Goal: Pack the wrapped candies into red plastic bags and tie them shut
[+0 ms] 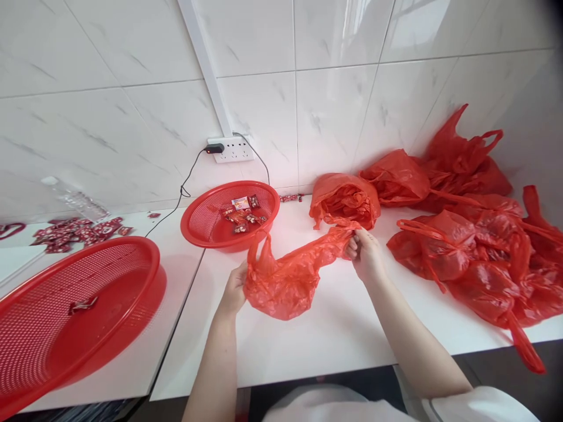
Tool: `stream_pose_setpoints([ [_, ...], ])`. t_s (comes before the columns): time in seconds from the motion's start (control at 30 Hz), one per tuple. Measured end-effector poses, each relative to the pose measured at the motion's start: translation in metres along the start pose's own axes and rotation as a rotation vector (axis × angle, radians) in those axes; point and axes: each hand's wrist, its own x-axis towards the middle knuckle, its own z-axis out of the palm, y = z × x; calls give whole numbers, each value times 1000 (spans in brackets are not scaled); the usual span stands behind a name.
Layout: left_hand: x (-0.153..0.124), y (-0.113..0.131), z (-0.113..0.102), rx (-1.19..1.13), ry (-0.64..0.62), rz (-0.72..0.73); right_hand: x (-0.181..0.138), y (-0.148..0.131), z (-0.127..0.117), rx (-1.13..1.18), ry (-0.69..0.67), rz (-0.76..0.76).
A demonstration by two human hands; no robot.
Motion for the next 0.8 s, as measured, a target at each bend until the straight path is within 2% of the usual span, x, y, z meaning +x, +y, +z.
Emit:
stream_pose_setpoints([
  [0.17,0,25,-15,586,-167,133,-10,-9,-5,-113,-11,-78],
  [0.3,-1,45,-12,819,-283,122,-20,-14,-1,-254,-74,-70],
  [0.37,-3,52,-1,818,-255,178,-23,-15,2,-324,-118,-13],
  [0.47,-7,62,29,646,-181,316,-27,-14,9,-384,-153,71],
  [0.57,-12,62,69,591,-249,316,-30,-10,16,-394,-153,129],
  [0.67,-9,46,101,600,-188,278,-33,-7,21,-358,-187,157],
  [0.77,6,20,113,493,-49,259,-37,-4,24,-313,-288,153],
  [0.8,12,12,114,413,-48,220,-39,-4,24,-289,-329,157],
])
